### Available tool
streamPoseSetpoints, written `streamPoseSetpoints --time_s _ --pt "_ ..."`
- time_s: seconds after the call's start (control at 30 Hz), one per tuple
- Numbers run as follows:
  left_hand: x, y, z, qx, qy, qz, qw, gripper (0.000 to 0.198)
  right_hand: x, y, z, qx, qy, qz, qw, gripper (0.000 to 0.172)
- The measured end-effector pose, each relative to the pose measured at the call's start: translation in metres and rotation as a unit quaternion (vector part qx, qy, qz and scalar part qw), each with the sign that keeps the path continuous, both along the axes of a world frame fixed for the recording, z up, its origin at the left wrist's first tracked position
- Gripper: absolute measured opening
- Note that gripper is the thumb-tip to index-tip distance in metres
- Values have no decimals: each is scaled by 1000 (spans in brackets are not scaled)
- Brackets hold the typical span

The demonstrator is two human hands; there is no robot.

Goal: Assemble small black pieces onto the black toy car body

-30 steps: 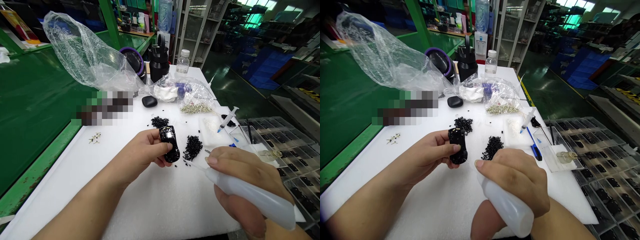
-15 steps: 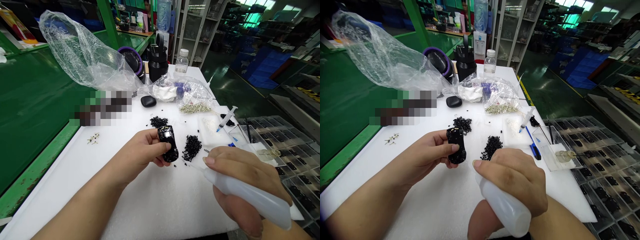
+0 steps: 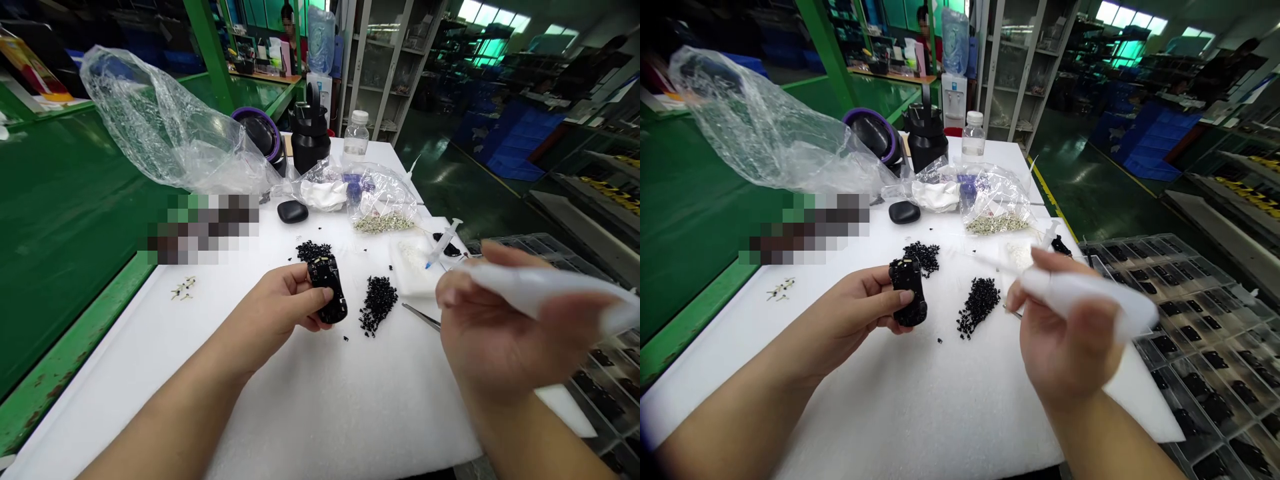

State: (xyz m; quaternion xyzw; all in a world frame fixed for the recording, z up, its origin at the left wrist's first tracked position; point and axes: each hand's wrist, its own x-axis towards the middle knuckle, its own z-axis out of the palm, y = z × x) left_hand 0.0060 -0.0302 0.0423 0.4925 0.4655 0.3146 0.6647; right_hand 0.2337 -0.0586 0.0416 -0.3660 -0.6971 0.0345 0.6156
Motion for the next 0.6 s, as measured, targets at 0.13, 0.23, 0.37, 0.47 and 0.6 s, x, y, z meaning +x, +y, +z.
streamPoseSetpoints --time_s 0.13,0.23,0.37,0.47,0.6 --pt "-3 3 -1 40 19 55 998 13 -1 30 -6 -182 261 97 943 29" --pt "-6 5 -1 70 22 100 992 14 -7 44 -9 -288 239 97 922 35" --pt "-9 6 1 79 -9 131 988 13 -15 53 -12 -338 -41 -58 939 31" --pt "-8 5 3 66 -30 124 990 14 -18 59 -18 -343 -131 -97 925 24" --pt "-4 4 5 69 15 109 992 19 -16 67 -26 -354 -154 -112 916 13"
